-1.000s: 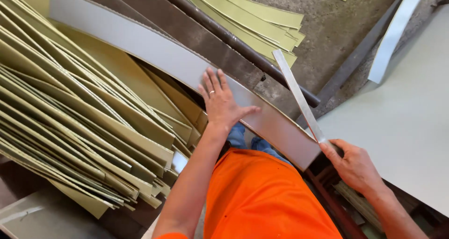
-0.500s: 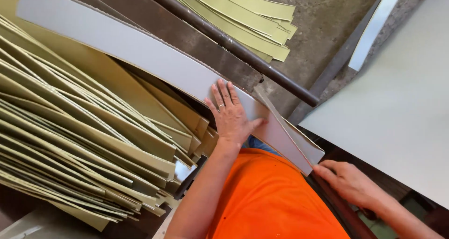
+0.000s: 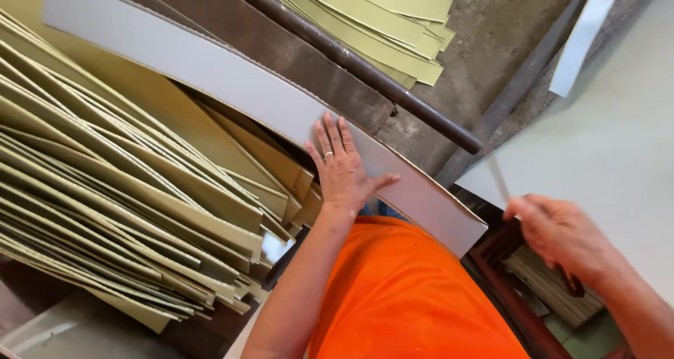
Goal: Trimming the edges of curved metal plates or strips using a thin metal bar to scrape off excess material.
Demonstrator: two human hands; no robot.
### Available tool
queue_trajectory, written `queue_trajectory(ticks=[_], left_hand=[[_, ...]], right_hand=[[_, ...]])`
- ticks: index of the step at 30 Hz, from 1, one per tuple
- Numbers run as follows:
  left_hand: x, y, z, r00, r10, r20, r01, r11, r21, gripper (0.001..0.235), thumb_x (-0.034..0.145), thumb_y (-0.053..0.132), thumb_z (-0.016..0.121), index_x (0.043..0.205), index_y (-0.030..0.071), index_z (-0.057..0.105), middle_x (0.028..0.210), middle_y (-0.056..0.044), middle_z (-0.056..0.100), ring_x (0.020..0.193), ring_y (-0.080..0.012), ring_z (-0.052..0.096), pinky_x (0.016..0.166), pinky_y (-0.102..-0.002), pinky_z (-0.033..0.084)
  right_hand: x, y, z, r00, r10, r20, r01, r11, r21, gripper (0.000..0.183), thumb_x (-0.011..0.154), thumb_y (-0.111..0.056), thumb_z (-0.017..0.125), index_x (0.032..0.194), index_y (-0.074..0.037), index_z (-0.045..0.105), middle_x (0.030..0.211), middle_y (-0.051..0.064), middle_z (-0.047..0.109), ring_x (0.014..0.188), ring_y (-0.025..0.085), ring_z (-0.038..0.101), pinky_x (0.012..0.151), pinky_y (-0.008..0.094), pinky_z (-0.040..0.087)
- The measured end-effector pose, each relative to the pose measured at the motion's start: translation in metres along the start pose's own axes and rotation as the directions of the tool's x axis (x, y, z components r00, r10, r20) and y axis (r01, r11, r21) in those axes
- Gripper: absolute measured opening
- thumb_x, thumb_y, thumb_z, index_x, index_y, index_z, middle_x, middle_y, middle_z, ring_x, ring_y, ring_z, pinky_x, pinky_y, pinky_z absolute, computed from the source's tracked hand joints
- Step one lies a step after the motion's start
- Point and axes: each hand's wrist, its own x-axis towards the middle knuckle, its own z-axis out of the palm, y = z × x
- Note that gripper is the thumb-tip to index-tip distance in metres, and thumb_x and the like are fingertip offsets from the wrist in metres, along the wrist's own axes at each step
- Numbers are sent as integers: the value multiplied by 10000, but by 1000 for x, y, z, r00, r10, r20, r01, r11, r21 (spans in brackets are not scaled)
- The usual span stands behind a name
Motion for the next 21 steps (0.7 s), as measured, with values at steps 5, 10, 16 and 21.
queue_trajectory(ticks=[5,10,16,21], left_hand=[[-3,-3,-1,1000,9,-25,-9,1000,6,1581,492,831,804,1587,-60,92,1684,-258,-7,1565,-421,-36,1230,-638,12],[3,-2,1,1000,-13,-12,13,1000,3,1608,474,834,805,1590,-67,76,1691,-237,-7,1572,-390,-43,1234,-617,1],[5,5,-9,1000,-29,6,29,1000,-3,1650,442,849,806,1561,-107,60,1674,-273,-5,1565,-386,-43,1238,-597,4],[2,2,0,1000,-22,-4,22,1000,-10,1641,429,815,834,1570,-107,97,1684,-268,34,1574,-383,-4,1243,-604,36]], right_hand=[[41,51,30,924,-382,-20,382,922,66,454,1059,-451,550,974,-19,660,684,65,525,589,174,493,530,361,427],[28,11,25,689,-706,165,725,677,-131,440,1040,-471,590,1002,-54,723,707,-24,721,638,90,632,565,300,509],[37,-6,53,965,-220,-142,205,972,-111,455,1039,-444,524,975,-12,653,648,104,526,555,204,494,518,411,450],[14,-35,39,951,-279,-134,284,959,19,411,1012,-404,540,922,-27,679,605,95,491,514,211,447,478,417,377]])
